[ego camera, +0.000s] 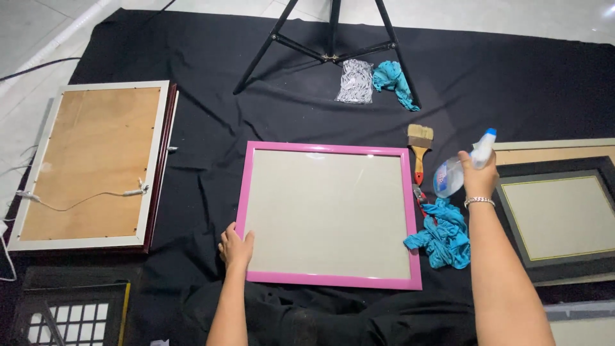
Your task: Polishing the glass of a pink picture frame using a cleaning spray and a cloth.
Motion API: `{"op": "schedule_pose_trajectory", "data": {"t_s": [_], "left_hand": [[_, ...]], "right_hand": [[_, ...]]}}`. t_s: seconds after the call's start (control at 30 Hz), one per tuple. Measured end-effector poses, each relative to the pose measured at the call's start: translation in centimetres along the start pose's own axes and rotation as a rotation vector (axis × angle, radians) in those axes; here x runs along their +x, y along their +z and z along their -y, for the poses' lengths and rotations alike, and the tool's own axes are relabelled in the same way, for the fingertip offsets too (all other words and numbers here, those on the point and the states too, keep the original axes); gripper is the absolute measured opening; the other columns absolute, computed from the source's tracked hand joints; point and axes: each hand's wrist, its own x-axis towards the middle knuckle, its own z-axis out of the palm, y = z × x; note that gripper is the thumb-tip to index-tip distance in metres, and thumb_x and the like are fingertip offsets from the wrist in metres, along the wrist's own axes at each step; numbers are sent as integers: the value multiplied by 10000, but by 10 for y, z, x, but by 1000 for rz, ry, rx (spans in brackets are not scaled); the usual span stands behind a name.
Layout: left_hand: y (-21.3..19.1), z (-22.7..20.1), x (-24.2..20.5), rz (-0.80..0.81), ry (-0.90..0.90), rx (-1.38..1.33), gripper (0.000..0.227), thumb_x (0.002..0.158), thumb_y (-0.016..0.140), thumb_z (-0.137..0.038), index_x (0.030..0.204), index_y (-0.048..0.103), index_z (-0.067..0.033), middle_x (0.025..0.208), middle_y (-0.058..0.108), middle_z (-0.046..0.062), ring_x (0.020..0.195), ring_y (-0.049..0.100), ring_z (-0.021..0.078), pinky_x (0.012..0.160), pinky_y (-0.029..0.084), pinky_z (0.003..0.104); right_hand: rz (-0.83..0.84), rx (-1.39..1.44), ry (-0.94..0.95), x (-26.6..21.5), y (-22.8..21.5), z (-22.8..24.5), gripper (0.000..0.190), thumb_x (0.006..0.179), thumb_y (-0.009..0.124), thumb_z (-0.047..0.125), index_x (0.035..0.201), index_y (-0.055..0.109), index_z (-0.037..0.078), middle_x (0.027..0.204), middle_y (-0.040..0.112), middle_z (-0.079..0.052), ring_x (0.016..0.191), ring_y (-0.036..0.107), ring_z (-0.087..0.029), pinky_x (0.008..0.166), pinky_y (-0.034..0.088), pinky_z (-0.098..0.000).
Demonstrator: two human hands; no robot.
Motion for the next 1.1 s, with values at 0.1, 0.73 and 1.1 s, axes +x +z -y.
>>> {"op": "schedule_pose_trajectory", "data": {"t_s": [0.1,0.73,1.1], "left_hand": [[-1,-2,1,2,-15,13,678,903,607,-504,1510,411,-272,1549,388,74,1423,368,466,1129,342,570],[7,3,5,14,12,45,726,898,589,-524,1545,373,-275,1521,341,53,1393,354,417,1142,335,539],[1,0,0,44,-2,-5,688,916,586,-480,1541,371,-290,1503,366,50,1407,351,418,1139,338,525]], "right_hand": [[88,-47,64,-4,-9,-26,698,868,881,528,1374,566,166,1244,686,-142,1183,623,-353,978,485,-530],[438,-284,-84,-166,-91,68,379,864,537,305,1203,684,223,1182,684,-123,1157,642,-412,956,501,-567],[713,-415,-634,-268,61,144,613,912,622,527,1468,555,277,1504,506,-199,1360,498,-471,1091,429,-573]]}}
